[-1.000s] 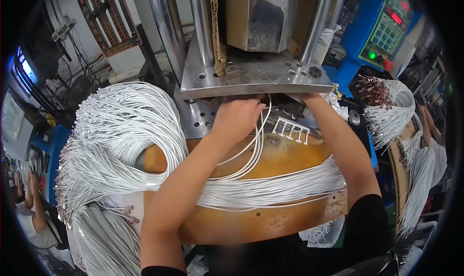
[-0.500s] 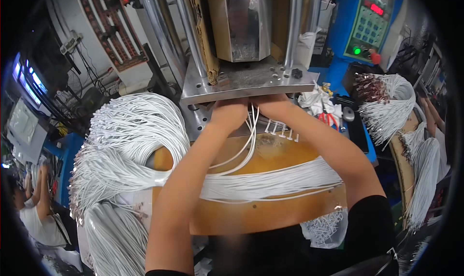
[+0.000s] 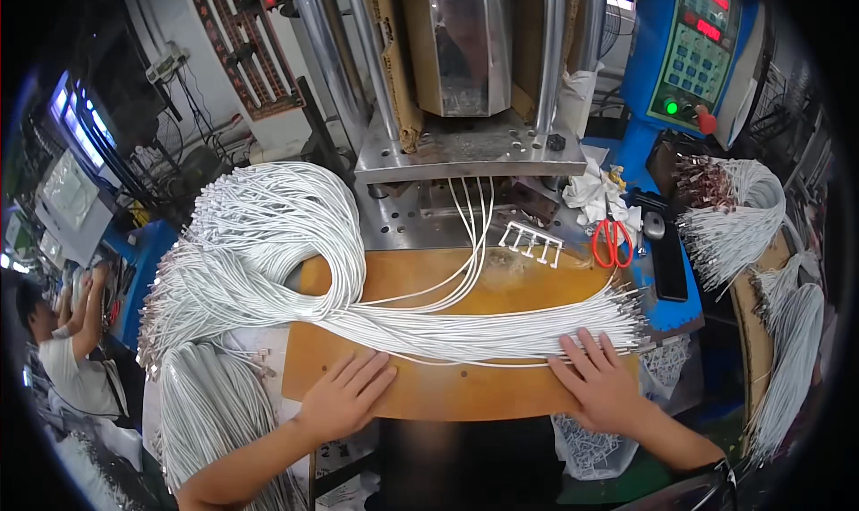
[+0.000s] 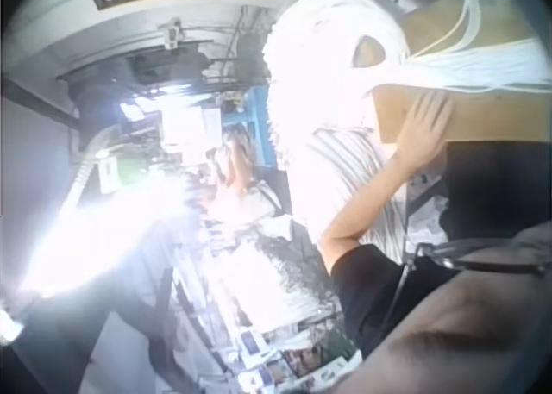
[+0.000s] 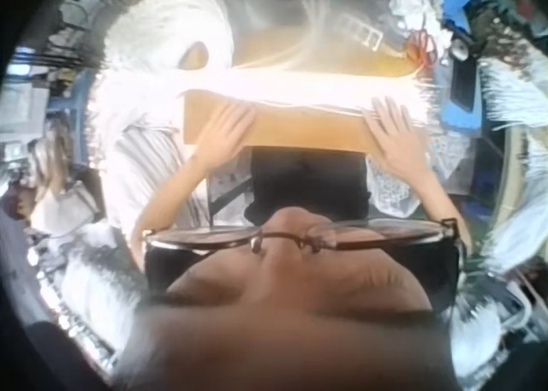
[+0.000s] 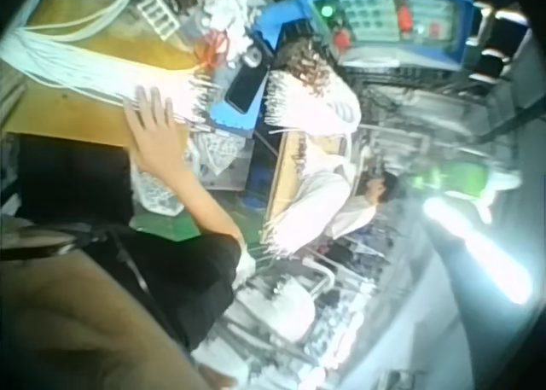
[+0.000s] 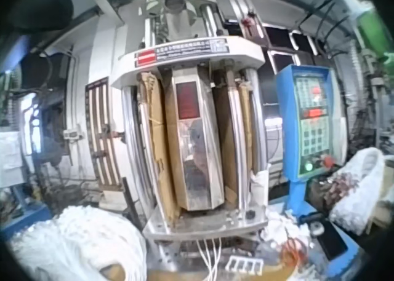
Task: The person aligns cable ends into a metal fixture by hand, loads them into a press machine, and removes the processed cables.
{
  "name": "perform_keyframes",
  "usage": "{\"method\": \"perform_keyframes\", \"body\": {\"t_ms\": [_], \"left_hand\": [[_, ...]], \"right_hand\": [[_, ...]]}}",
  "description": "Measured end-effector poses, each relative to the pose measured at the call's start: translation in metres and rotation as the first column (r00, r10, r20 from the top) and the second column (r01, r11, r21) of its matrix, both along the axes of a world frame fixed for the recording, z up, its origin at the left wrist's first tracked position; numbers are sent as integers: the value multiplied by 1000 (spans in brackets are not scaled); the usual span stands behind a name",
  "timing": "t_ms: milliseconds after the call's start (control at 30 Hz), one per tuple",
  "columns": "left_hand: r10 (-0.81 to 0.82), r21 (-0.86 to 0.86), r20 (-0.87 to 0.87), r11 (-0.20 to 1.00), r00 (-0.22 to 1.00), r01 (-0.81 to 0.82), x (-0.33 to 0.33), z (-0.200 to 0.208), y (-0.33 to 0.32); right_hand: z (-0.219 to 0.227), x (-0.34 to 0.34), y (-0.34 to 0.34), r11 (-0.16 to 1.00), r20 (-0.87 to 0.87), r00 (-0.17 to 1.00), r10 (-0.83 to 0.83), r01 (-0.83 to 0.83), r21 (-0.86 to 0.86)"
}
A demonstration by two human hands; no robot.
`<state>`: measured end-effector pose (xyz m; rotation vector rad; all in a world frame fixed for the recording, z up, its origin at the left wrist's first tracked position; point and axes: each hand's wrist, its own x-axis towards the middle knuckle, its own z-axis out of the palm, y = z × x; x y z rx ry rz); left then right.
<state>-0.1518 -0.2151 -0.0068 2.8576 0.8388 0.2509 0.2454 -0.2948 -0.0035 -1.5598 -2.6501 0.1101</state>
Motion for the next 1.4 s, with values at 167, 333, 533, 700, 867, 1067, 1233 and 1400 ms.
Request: {"method": "perform_keyframes", "body": {"t_ms": [167, 333, 533, 700, 867, 1067, 1233, 1400], "left_hand": [[84, 150, -169, 987, 982, -58, -4, -14, 3], [114, 137, -150, 986, 982, -94, -3, -10, 1], [123, 190, -87, 976, 989, -105, -7, -21, -1], [110, 189, -107, 978, 988, -88, -8, -12, -6], [46, 63, 206, 996, 977, -60, 34, 8, -12], [-169, 119, 320, 983, 932, 137, 173, 18, 17], [67, 53, 272, 995, 960, -84, 175, -20, 25], [101, 112, 166, 986, 981, -121, 50, -1, 59]], "right_hand": [[-3, -1, 1, 998, 68, 997, -45, 48, -37], [-3, -4, 2, 996, 8, 997, -72, 72, -52], [-7, -7, 0, 997, 11, 997, -76, 76, -34], [-6, -8, -5, 998, 46, 997, -69, 68, 16], [38, -3, 23, 994, -285, 958, 1, -31, -100], [11, 16, 178, 946, -387, 873, -297, 325, 6], [30, 12, 160, 893, -371, 929, -19, 183, 412], [109, 83, 62, 934, -190, 914, -358, 353, -60]]}}
